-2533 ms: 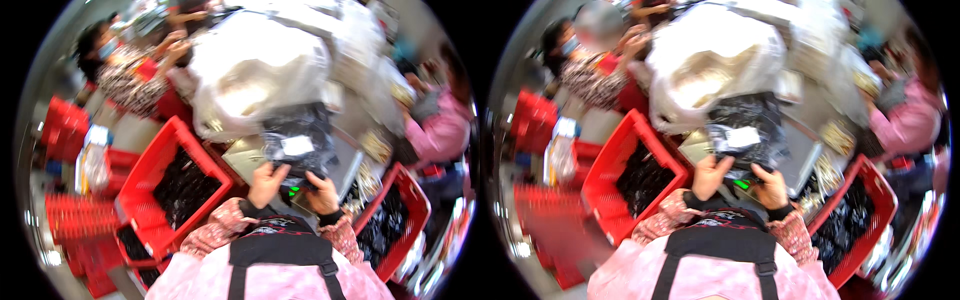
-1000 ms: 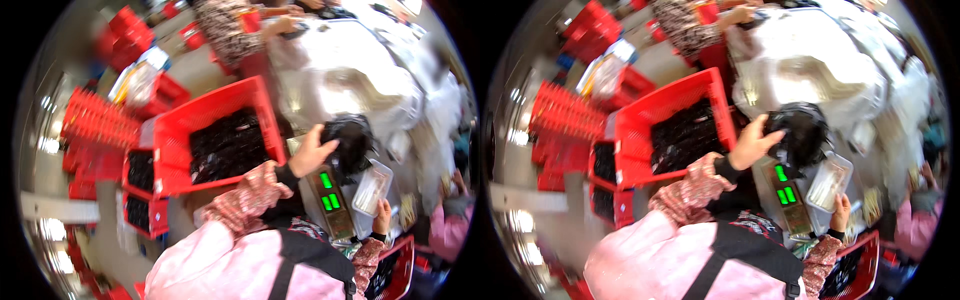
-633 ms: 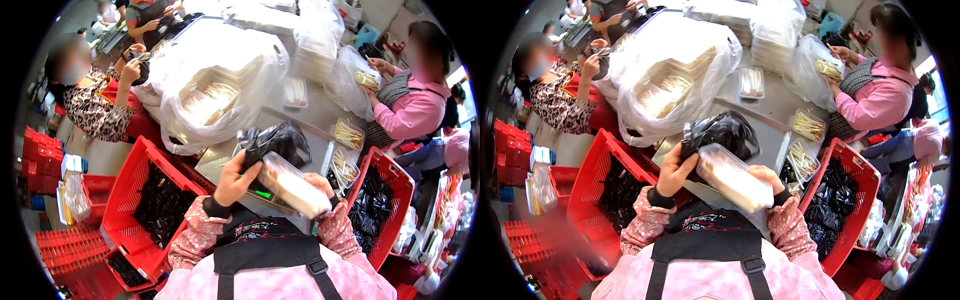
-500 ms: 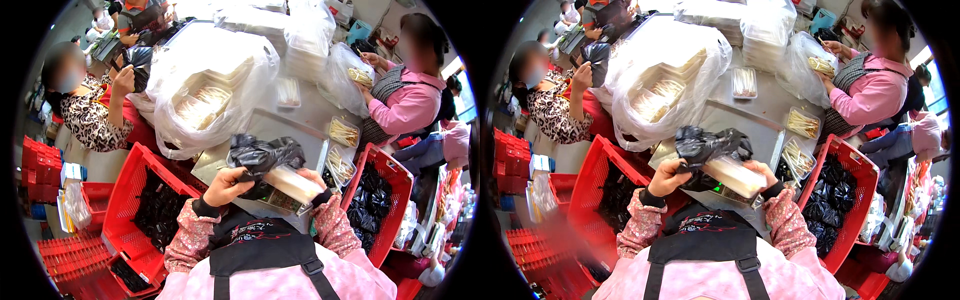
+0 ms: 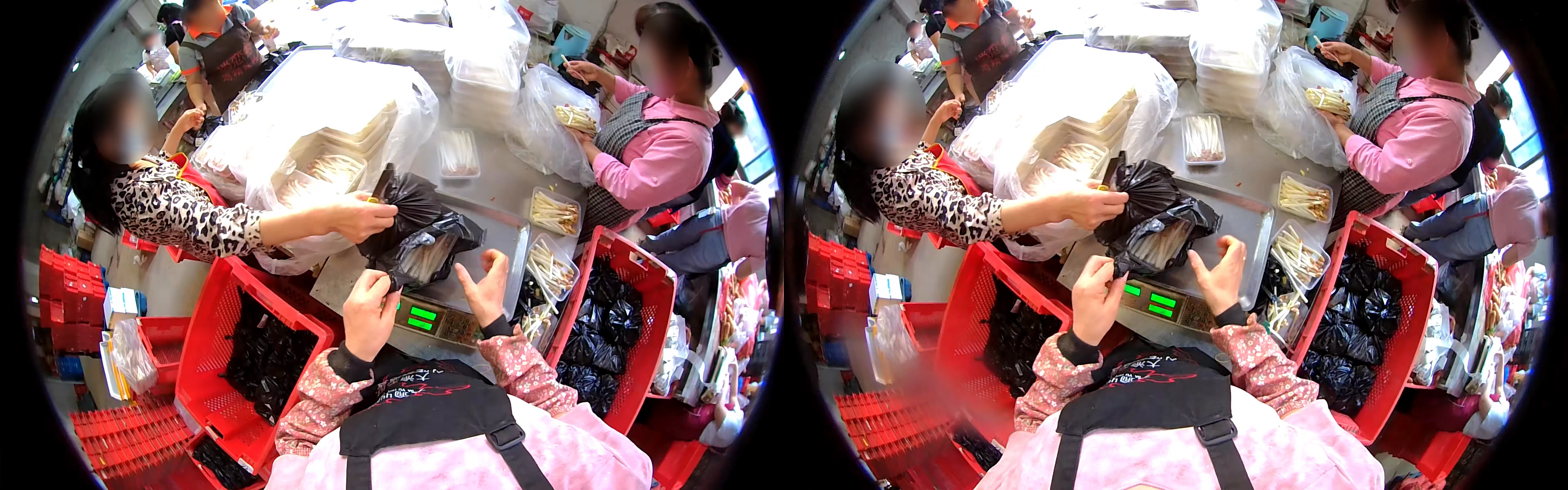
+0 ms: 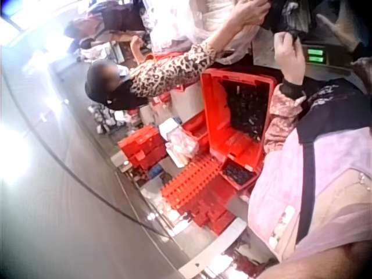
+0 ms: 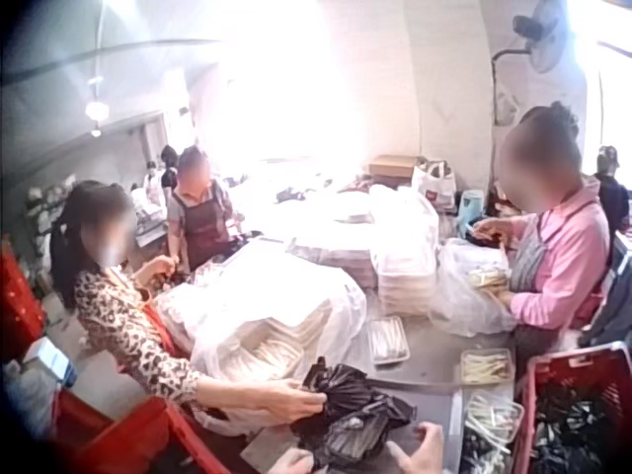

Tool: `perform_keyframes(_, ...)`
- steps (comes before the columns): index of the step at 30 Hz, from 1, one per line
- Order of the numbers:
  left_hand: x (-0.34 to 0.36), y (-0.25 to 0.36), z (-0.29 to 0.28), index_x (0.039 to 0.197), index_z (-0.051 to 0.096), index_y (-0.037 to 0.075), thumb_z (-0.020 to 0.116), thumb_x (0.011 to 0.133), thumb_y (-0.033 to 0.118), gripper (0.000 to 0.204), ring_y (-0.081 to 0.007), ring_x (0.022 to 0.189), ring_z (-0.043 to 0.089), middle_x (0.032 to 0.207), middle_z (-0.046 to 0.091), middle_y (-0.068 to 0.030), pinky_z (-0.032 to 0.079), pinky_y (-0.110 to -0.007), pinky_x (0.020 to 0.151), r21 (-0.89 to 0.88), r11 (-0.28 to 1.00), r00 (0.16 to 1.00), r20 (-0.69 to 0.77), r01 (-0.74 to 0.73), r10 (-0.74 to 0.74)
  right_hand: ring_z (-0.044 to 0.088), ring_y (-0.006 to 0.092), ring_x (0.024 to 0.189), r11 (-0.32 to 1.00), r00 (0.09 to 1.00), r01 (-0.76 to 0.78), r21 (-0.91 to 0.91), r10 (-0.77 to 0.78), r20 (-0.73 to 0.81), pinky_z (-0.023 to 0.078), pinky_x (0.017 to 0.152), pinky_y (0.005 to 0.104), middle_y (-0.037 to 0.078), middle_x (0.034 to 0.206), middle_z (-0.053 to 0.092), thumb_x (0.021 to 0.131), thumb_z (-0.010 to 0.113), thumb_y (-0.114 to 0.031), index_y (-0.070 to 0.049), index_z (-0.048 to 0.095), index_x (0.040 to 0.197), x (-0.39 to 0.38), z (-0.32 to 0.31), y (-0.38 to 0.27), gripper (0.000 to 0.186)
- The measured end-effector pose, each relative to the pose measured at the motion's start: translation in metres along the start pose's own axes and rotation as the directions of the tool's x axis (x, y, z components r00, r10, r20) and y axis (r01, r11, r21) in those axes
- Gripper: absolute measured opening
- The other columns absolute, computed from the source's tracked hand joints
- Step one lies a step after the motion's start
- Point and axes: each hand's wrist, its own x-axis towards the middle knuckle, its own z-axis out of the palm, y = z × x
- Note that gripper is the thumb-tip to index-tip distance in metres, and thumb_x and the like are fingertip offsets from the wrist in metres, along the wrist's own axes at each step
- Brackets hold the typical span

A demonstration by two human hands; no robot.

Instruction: The person repeatedly packs enoki mushrooms into clear plastic containers, weighs them on a digital scale, and places them into black plastic bags. The person then drops the filled bags into a red crate. The process is repeated continuously throughout the clip.

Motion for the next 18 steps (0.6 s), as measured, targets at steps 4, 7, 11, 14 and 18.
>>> perform_keyframes(4, 0.0, 0.011, -0.01, 0.091, 0.06, -0.005, 0.061, 0.08, -0.003, 0.01, -0.0188, 0.068, 0.056, 0.09, 0.056, -0.0113, 0.044, -0.025, 0.064, -0.164, 0.983, 0.989, 0.107, -0.084, 0.102, 0.048, 0.0287, 0.098, 0.958, 0.96, 0.28, -0.063, -0.279, 0.02, 0.041, 0.084, 0.0395, 0.015, 0.105, 0.051, 0.072, 0.076, -0.023, 0.0, 0.055, 0.105, 0.031, 0.018, 0.029, 0.046)
perform_keyframes(7, 0.001, -0.005, -0.019, 0.088, 0.061, -0.003, 0.058, 0.086, 0.001, 0.006, -0.0106, 0.072, 0.055, 0.084, 0.06, -0.0035, 0.043, -0.022, 0.068, -0.394, 0.909, 0.989, 0.104, 0.138, -0.105, 0.057, 0.0128, 0.075, 0.622, 0.908, -0.365, 0.693, 0.071, 0.414, 0.045, 0.074, 0.0284, 0.0, 0.078, 0.06, 0.087, 0.058, -0.009, -0.006, 0.058, 0.083, 0.054, -0.026, -0.002, 0.005)
perform_keyframes(11, 0.024, -0.001, -0.037, 0.085, 0.058, 0.0, 0.051, 0.094, 0.008, 0.013, -0.0054, 0.071, 0.05, 0.076, 0.058, 0.0007, 0.041, -0.021, 0.066, -0.312, 0.922, 0.974, 0.067, 0.228, -0.219, 0.053, 0.0067, 0.075, 0.458, 0.907, -0.399, 0.794, 0.071, 0.415, 0.042, 0.07, 0.0229, -0.004, 0.077, 0.058, 0.087, 0.058, -0.01, -0.007, 0.059, 0.083, 0.063, -0.084, -0.049, 0.005)
perform_keyframes(14, 0.031, 0.002, -0.047, 0.083, 0.057, -0.001, 0.053, 0.093, 0.01, 0.015, -0.0055, 0.058, 0.046, 0.065, 0.053, -0.0003, 0.04, -0.024, 0.052, -0.117, 0.974, 0.979, 0.083, 0.194, -0.185, 0.045, 0.0043, 0.07, 0.699, 0.901, -0.334, 0.632, 0.038, 0.433, 0.038, 0.064, 0.0214, -0.006, 0.073, 0.052, 0.087, 0.062, -0.016, -0.007, 0.06, 0.082, 0.062, -0.079, -0.032, 0.011)
perform_keyframes(18, 0.043, 0.005, -0.05, 0.077, 0.054, 0.0, 0.05, 0.095, 0.012, 0.023, -0.0066, 0.064, 0.051, 0.073, 0.058, -0.0028, 0.046, -0.022, 0.058, -0.327, 0.901, 0.951, 0.215, 0.286, -0.223, 0.043, 0.0034, 0.069, 0.528, 0.832, -0.456, 0.717, -0.032, 0.554, 0.037, 0.062, 0.0213, -0.005, 0.074, 0.051, 0.084, 0.066, -0.018, -0.007, 0.055, 0.086, 0.08, -0.097, -0.041, 0.016)
